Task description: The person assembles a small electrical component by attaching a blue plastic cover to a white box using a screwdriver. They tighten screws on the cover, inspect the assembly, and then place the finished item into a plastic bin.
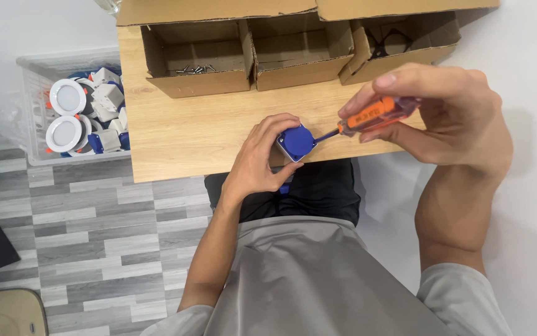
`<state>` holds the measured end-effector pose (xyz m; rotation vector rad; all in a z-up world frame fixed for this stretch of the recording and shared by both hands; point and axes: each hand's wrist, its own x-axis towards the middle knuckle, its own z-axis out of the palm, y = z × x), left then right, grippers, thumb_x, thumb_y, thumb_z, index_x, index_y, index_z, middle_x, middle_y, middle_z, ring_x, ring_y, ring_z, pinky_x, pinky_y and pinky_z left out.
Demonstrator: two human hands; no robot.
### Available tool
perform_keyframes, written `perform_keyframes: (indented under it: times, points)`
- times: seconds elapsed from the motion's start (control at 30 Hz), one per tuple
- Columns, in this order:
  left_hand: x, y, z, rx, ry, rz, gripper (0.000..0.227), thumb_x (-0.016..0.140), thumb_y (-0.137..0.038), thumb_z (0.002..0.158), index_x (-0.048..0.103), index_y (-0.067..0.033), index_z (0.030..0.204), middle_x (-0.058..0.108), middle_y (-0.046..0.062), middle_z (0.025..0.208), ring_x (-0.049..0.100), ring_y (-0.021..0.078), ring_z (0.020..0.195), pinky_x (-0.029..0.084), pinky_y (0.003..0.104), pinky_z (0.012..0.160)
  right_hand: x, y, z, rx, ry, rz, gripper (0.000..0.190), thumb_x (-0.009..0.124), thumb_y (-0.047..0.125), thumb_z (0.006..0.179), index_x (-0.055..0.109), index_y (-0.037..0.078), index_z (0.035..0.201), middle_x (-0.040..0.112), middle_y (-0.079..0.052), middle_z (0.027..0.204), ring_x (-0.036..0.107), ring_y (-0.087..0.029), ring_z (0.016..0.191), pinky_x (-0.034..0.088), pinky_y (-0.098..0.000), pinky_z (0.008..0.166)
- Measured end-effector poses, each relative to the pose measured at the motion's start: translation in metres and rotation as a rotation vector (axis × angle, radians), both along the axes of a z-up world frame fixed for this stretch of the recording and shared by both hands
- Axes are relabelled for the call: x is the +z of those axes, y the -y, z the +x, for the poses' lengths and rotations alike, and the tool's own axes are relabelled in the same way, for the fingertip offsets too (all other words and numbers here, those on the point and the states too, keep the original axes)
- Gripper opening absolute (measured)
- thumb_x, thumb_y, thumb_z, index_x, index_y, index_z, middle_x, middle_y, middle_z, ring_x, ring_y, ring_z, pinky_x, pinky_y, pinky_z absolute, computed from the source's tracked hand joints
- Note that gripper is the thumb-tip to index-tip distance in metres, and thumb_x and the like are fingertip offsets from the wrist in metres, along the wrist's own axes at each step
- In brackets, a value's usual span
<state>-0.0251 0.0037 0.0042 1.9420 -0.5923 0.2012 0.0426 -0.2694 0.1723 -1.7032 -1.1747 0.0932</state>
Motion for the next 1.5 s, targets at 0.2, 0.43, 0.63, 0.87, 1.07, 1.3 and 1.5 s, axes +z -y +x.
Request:
perform_keyframes:
  times: [0.2,0.43,0.63,0.87,1.07,1.3,1.5]
  points:
    - [0.000,0.001,0.001,0.013,0.001,-0.019,0.063,0.088,-0.025,0.092,0.057,-0.0087,0.144,0.063,0.012,0.145,0.062,0.0327,0.139,0.048,0.045,0.119,-0.006,-0.008,0.002,-0.087,0.125,0.062,0.069,0.090,-0.015,0.094,0.045,-0.009,0.146,0.072,-0.032,0.110,0.083,-0.044,0.115,0.079,-0.0446,0.093]
    - [-0.003,0.003,0.003,0.048,-0.036,-0.022,0.065,0.092,-0.029,0.087,0.060,-0.0104,0.141,0.064,0.011,0.144,0.065,0.0318,0.138,0.047,0.044,0.117,-0.020,-0.001,-0.002,-0.156,0.158,0.091,0.080,0.103,0.006,0.080,0.050,-0.005,0.139,0.069,-0.027,0.118,0.082,-0.037,0.106,0.080,-0.0453,0.090]
    - [-0.009,0.002,0.009,0.116,0.032,-0.032,0.065,0.087,-0.045,0.091,0.063,-0.0087,0.139,0.068,0.015,0.141,0.067,0.0350,0.131,0.049,0.047,0.116,-0.024,0.001,-0.004,-0.324,0.309,-0.016,0.084,0.109,0.018,0.085,0.055,0.002,0.148,0.078,-0.025,0.119,0.081,-0.032,0.108,0.059,-0.0358,0.094]
    - [-0.014,-0.003,0.013,0.136,0.040,0.032,0.064,0.086,-0.044,0.094,0.060,-0.0112,0.141,0.067,0.013,0.143,0.068,0.0323,0.131,0.049,0.047,0.110,-0.036,0.044,-0.012,-0.488,-0.268,-0.107,0.032,0.070,-0.002,0.091,0.060,-0.008,0.122,0.078,-0.026,0.110,0.088,-0.035,0.105,0.076,-0.0378,0.098]
    - [-0.013,-0.006,0.020,0.109,0.079,0.024,0.064,0.090,-0.037,0.095,0.058,-0.0085,0.142,0.065,0.016,0.142,0.067,0.0353,0.130,0.053,0.048,0.110,-0.129,0.191,0.035,-0.333,-0.445,-0.088,0.072,0.050,0.053,0.108,0.059,-0.015,0.131,0.076,-0.032,0.118,0.086,-0.042,0.110,0.071,-0.0479,0.109]
    - [-0.016,-0.008,0.026,0.120,0.096,0.018,0.058,0.085,-0.038,0.099,0.057,-0.0087,0.141,0.065,0.016,0.141,0.068,0.0339,0.126,0.052,0.048,0.106,-0.080,-0.014,0.048,-0.598,0.323,0.173,0.030,0.060,0.003,0.105,0.059,-0.027,0.099,0.064,-0.051,0.113,0.077,-0.062,0.090,0.069,-0.0535,0.076]
    - [-0.022,-0.012,0.030,0.103,0.052,0.020,0.050,0.081,-0.035,0.102,0.061,-0.0071,0.139,0.066,0.018,0.140,0.069,0.0339,0.115,0.051,0.046,0.096,-0.094,-0.013,0.102,-0.226,-0.228,-0.542,0.066,0.081,0.018,0.082,0.063,0.003,0.144,0.083,0.009,0.118,0.076,0.003,0.111,0.048,-0.0170,0.122]
